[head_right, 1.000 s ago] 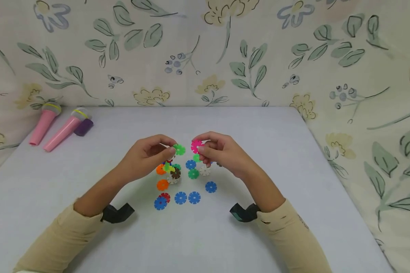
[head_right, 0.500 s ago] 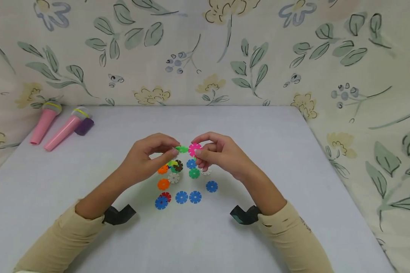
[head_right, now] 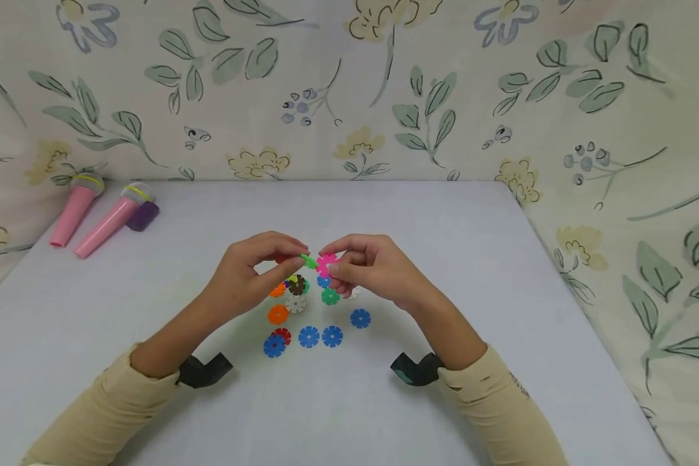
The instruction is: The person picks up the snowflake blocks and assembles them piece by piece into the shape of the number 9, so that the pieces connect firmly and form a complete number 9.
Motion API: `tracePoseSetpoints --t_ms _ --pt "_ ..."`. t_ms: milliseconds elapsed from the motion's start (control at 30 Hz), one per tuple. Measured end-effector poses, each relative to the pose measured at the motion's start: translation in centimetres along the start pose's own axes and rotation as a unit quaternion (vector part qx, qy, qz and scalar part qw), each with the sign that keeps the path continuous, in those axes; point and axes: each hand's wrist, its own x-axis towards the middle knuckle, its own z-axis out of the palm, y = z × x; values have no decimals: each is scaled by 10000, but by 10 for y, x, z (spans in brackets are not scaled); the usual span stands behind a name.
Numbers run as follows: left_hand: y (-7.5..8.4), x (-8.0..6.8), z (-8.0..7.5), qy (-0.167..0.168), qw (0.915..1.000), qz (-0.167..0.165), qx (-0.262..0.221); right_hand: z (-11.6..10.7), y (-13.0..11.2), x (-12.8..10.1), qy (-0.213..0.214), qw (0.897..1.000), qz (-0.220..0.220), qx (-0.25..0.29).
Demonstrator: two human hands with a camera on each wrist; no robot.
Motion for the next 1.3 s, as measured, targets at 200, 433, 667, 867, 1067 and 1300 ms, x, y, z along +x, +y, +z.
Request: tracePoseSetpoints --t_ms 200,433,667,867,1067,1300 --pt "-2 -2 7 390 9992 -20 2 7 -2 0 316 9991 -18 270" --pt "-1 -4 10 435 9989 -179 69 6 0 1 241 9989 38 389" --pt "-2 -6 15 476 9986 -200 70 6 6 2 254 9983 -11 524" --pt "-5 -7 17 686 9976 -106 56 14 9 3 611 9958 27 685" --pt "-4 -7 17 620 9979 -201 48 12 9 2 462 9966 120 675" --pt "-5 -7 18 634 9977 -235 8 17 10 2 628 9958 -98 663"
